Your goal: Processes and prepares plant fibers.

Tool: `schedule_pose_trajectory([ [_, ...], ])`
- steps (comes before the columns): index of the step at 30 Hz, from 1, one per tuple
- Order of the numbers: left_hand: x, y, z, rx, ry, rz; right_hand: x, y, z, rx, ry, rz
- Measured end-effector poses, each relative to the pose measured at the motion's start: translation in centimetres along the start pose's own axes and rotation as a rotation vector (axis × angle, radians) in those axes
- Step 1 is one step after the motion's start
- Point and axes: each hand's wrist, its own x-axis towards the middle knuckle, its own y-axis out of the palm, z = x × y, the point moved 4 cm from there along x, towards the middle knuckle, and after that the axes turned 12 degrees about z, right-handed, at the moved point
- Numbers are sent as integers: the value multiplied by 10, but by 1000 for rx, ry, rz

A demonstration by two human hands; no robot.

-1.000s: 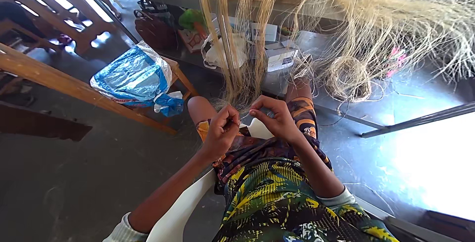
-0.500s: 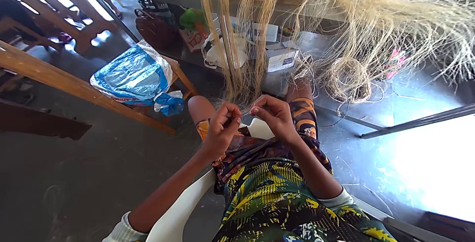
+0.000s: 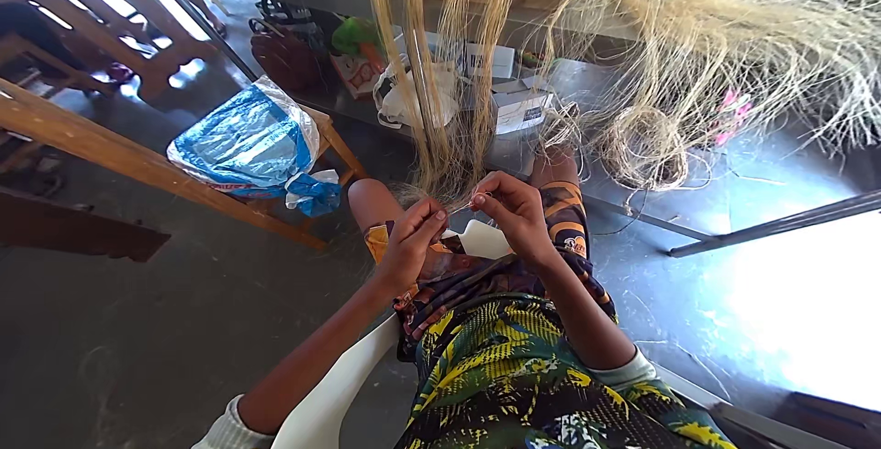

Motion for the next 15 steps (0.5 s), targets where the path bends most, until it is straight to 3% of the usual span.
schedule_pose_trajectory([
  [15, -3, 1, 0, -98, 151, 4, -2, 6, -8, 310, -19, -98],
])
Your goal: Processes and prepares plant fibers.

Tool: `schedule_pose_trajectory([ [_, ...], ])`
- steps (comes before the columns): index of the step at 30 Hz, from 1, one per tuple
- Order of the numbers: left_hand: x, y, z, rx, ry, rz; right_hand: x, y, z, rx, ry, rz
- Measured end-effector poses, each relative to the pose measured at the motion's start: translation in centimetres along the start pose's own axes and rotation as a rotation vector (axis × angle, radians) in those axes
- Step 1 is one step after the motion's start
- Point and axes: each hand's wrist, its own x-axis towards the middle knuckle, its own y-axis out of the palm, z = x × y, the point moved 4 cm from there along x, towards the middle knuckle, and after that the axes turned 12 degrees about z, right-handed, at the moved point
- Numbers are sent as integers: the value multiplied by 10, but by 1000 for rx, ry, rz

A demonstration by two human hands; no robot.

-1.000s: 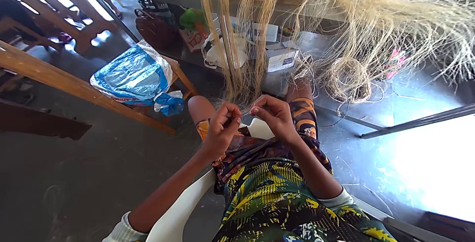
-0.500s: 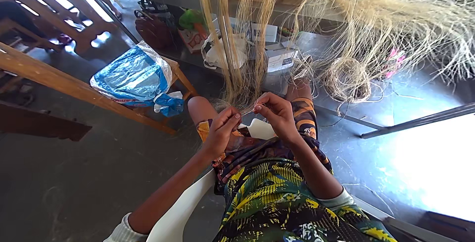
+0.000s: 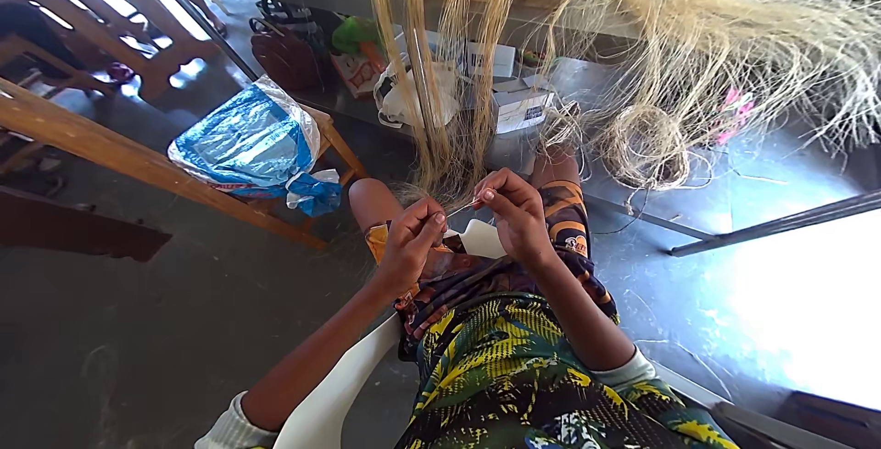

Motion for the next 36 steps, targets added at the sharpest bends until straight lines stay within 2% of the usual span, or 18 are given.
schedule_pose_trajectory([
  [9, 1, 0, 1, -59, -20, -10, -3, 3, -2, 86, -10, -24],
  [14, 1, -6, 3, -202, -106, -32, -2, -2, -2, -65, -35, -27],
  [17, 0, -3, 8, -244, -170, 17, -2, -2, -1, -126, -35, -30],
  [24, 0, 2, 4, -53, -181, 107, -3, 0, 3, -232, 9, 16],
  [31, 3, 4, -1, 180, -161, 35, -3, 3, 1, -259, 57, 38],
  [36, 0, -2, 4, 108, -84, -42, -5, 8, -1, -364, 26, 33],
])
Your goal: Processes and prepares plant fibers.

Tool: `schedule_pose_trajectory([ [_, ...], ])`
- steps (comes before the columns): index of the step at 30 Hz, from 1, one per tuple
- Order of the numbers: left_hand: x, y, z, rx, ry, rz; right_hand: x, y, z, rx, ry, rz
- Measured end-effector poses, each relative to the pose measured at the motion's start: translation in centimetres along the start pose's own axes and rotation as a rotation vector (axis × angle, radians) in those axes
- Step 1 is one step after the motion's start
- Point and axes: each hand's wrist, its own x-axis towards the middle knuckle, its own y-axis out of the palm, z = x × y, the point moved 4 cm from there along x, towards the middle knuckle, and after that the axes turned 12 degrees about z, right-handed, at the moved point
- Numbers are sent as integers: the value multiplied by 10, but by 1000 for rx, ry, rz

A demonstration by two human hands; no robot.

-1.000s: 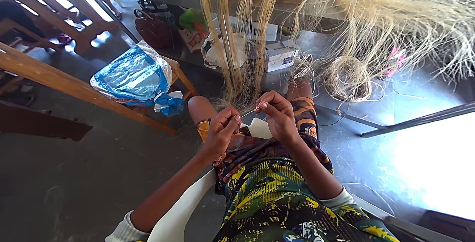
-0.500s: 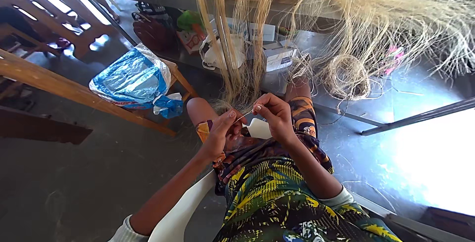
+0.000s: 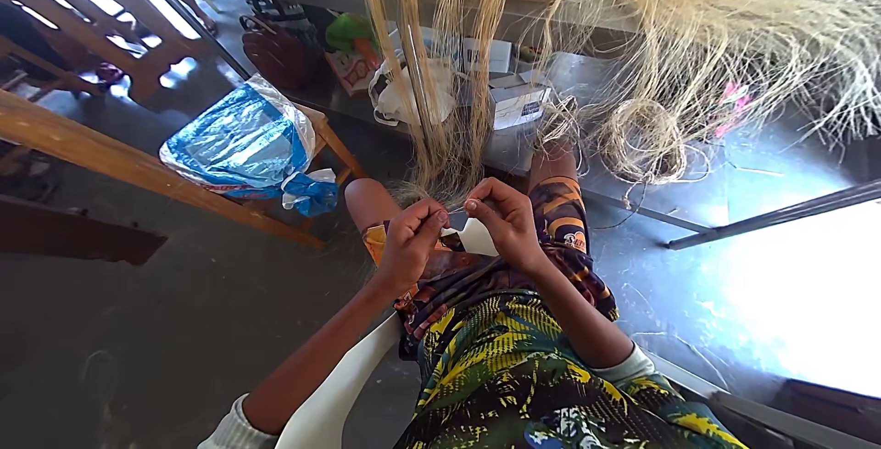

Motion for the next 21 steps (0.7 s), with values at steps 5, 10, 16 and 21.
schedule_pose_trajectory([
  [5, -2, 2, -4, -28, 21, -4, -1, 3, 0, -13, -35, -31],
  [10, -1, 4, 0, -62, 16, -8, -1, 5, -4, 73, -15, -95],
  [16, 33, -34, -28, 313, 47, -97, 3, -15, -37, 43, 224, -12],
  [21, 171, -87, -56, 359, 41, -154, -15, -27, -124, 65, 534, -60],
])
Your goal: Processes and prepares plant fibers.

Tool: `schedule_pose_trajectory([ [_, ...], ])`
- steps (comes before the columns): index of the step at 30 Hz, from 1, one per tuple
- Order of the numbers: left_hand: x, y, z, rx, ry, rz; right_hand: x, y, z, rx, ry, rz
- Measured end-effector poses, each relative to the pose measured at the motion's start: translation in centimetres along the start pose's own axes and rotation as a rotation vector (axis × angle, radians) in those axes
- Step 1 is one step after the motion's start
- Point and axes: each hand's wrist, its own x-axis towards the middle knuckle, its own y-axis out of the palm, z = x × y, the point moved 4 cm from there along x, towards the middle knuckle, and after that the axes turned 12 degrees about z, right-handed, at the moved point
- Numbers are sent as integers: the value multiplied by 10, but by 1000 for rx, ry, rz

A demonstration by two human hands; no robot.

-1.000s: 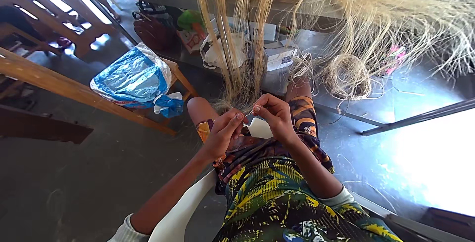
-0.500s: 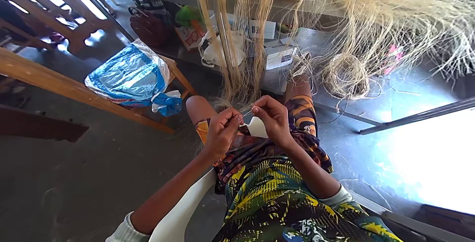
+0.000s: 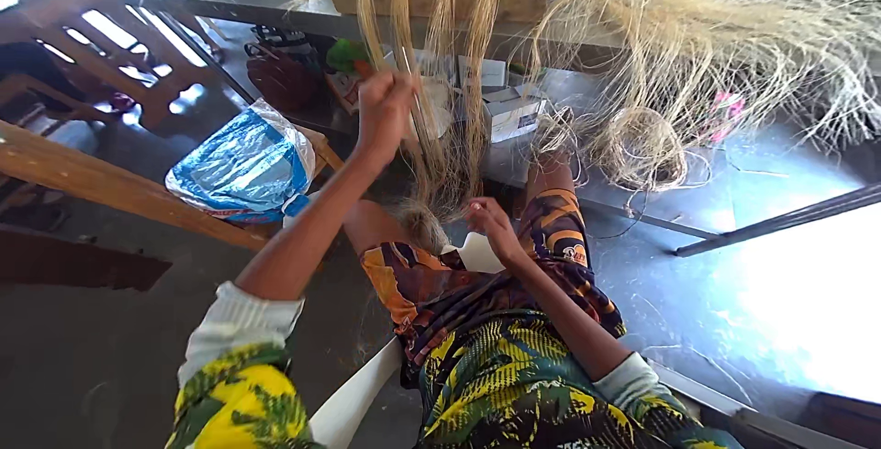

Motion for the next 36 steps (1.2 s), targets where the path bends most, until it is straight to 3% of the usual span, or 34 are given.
schedule_pose_trajectory([
  [4, 144, -13, 15, 101, -87, -64, 3, -13, -60, -144, 190, 153],
  [7, 223, -15, 29, 150, -153, -113, 1, -30, -89, -197, 333, 174],
  [15, 304, -4, 46, 224, -258, -180, -4, -30, -85, -34, 301, 234],
  [24, 303, 4, 55, 301, -239, -177, 1, -24, -85, -30, 333, 269],
  [28, 292, 6, 62, 170, -200, -198, -1, -26, -85, -38, 354, 274],
  [32, 254, 10, 63, 24, -162, -193, -3, -26, -90, -69, 379, 293],
  [36, 200, 11, 81, 222, -218, -55, -5, -25, -90, -130, 435, 312],
])
